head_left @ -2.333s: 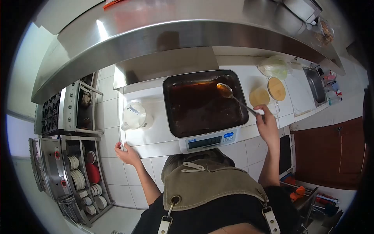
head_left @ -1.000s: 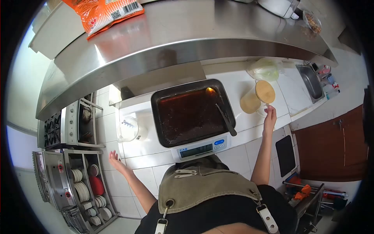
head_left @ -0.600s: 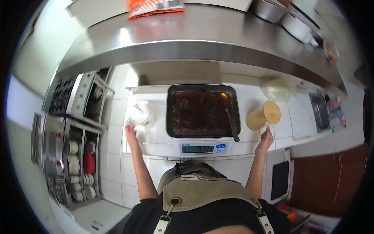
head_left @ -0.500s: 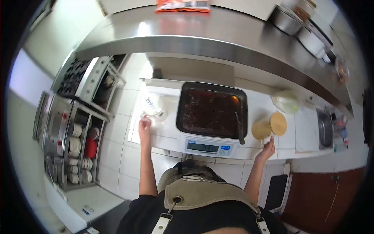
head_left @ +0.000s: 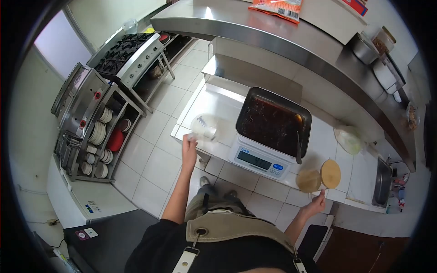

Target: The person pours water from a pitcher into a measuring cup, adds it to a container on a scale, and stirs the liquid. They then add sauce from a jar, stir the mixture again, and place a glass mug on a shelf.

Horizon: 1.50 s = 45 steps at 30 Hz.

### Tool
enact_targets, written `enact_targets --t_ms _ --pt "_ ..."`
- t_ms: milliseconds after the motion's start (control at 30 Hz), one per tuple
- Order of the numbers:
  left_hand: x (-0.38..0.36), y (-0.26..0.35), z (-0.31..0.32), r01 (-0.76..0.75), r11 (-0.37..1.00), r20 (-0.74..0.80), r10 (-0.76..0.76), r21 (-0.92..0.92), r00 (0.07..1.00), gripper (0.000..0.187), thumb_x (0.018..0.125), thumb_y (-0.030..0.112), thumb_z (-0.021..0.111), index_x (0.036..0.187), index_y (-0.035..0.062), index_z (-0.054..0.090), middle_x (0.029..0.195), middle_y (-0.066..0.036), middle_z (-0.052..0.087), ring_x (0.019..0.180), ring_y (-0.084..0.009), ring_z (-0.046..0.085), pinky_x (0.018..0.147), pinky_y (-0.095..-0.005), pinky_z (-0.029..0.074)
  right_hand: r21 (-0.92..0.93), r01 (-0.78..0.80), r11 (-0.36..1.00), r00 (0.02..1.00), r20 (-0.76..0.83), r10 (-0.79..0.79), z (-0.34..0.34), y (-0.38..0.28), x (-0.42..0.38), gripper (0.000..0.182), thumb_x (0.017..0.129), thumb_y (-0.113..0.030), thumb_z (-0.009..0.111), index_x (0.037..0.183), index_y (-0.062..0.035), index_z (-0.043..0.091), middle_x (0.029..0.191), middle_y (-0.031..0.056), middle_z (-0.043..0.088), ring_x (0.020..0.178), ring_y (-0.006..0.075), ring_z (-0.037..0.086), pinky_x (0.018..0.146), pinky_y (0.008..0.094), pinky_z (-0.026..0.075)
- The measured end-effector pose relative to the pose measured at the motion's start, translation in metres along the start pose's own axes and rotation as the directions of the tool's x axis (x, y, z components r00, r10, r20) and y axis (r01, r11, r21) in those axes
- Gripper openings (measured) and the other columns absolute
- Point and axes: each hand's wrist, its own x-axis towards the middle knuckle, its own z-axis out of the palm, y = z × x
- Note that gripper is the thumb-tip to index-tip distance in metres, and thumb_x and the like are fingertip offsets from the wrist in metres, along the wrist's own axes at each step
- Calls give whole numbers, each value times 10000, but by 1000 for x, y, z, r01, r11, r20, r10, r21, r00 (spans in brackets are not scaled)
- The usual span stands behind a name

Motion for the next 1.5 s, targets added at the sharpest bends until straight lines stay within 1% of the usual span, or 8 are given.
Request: enact_targets --t_ms 167,333,600,733,1000,1200,1267,1500 --pt "-8 -11 -72 63 944 -88 -97 -323 991 257 958 278 451 940 39 542 906 -70 594 907 -167 588 797 -302 476 38 165 986 979 115 -168 -29 -53 -21 455 892 -145 563 549 -143 265 542 -95 214 507 32 174 476 257 115" --pt "5 -16 -157 123 987 -96 -133 -107 986 326 958 291 463 792 21 541 758 -80 602 751 -157 595 740 -289 476 289 201 936 868 390 -307 -17 -122 -51 320 866 -212 565 612 -60 443 542 -77 289 508 31 225 486 253 133" --pt "50 -43 -334 75 997 -349 -73 -6 934 317 964 310 454 814 44 536 776 -48 587 757 -122 548 690 -266 441 498 -249 831 778 614 -135 144 -128 -197 196 859 -211 565 934 -43 496 840 -2 535 628 49 438 588 190 355" --pt "67 -66 -413 69 993 -491 -109 -98 864 318 962 323 460 825 47 540 772 -43 579 744 -125 547 671 -268 435 422 -465 778 559 822 -111 246 -127 -292 121 830 -150 554 814 -44 496 644 -43 428 520 30 364 471 190 248" --pt "124 -98 -475 224 942 -625 -333 -248 706 297 952 335 478 882 54 549 811 -54 584 768 -146 581 695 -273 457 173 -344 923 356 933 -42 426 -140 -416 408 763 -117 584 502 -95 271 514 -70 265 502 41 201 460 270 123" --pt "252 -74 -482 383 924 -541 -312 21 781 239 930 216 497 798 17 521 689 -40 531 677 -109 503 623 -259 408 211 -338 917 247 960 -130 560 -113 -453 459 772 -127 627 503 -105 256 505 -72 230 507 45 179 458 274 118" --pt "309 -58 -496 361 890 -548 -161 279 821 278 933 220 494 735 25 480 634 -16 447 624 -98 408 571 -274 354 175 -335 926 227 969 -101 598 -120 -460 460 775 -125 625 502 -105 256 506 -73 230 508 45 177 458 273 118" --pt "536 -21 -493 129 939 -448 29 318 894 295 926 215 505 707 19 471 624 1 417 613 -80 367 537 -260 316 120 -289 950 282 959 -35 722 -114 -456 458 780 -125 619 522 -102 241 519 -69 219 517 52 174 463 277 117"
